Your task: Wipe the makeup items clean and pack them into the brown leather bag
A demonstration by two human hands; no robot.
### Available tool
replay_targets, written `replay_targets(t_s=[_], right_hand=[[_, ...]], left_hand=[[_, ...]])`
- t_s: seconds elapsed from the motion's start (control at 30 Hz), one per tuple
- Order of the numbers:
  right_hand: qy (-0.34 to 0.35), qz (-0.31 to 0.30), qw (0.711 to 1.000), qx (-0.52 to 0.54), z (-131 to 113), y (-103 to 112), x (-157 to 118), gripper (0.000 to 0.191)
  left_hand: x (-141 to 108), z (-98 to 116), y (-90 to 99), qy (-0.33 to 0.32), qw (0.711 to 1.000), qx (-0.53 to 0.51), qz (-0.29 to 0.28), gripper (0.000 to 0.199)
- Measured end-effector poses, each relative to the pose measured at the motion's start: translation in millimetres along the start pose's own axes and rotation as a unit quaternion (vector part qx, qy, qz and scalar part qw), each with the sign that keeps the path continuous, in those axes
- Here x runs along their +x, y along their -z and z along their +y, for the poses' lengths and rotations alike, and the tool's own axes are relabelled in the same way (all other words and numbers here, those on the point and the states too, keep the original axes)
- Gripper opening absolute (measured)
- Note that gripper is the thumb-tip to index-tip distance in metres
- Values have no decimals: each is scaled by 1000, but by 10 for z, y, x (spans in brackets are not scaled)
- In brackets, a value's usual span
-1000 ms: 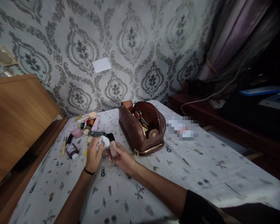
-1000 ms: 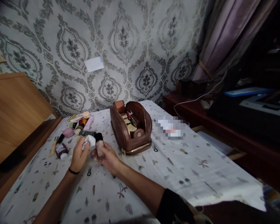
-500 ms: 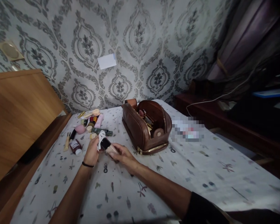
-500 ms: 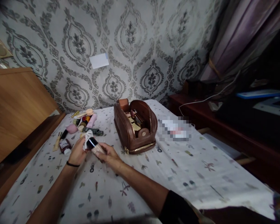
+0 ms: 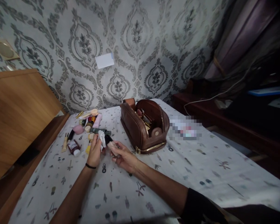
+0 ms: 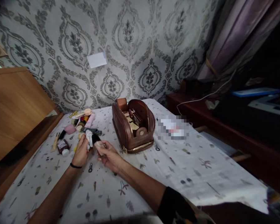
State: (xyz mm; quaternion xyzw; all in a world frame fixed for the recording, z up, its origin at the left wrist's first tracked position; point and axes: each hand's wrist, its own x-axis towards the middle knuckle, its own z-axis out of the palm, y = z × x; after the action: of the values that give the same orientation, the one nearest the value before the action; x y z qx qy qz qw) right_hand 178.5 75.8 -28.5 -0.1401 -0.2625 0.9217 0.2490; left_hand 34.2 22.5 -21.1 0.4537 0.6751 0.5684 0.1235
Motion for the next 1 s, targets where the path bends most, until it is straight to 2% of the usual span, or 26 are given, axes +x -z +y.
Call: replay_targets(t_s=[0.17, 0.33, 0.57, 0.8, 1.0], right_hand=[[-22, -1, 1000, 17, 22, 20, 3, 29], [-25, 35, 997, 60, 42, 23, 39, 19], [-5, 33, 999, 26, 47, 38, 77, 28], [31, 66, 997, 19, -38, 60, 137, 31], [77, 105, 989, 76, -65, 152, 218, 24]], left_hand=[[-16, 4, -15, -51, 996, 67, 14, 14], [-61, 60, -50, -72, 990, 121, 15, 16], [-142, 185, -91, -144, 966, 204, -68, 18], [-174, 190, -86, -205, 942, 240, -116, 18], [-235, 248, -108, -272, 918, 256, -136, 19]])
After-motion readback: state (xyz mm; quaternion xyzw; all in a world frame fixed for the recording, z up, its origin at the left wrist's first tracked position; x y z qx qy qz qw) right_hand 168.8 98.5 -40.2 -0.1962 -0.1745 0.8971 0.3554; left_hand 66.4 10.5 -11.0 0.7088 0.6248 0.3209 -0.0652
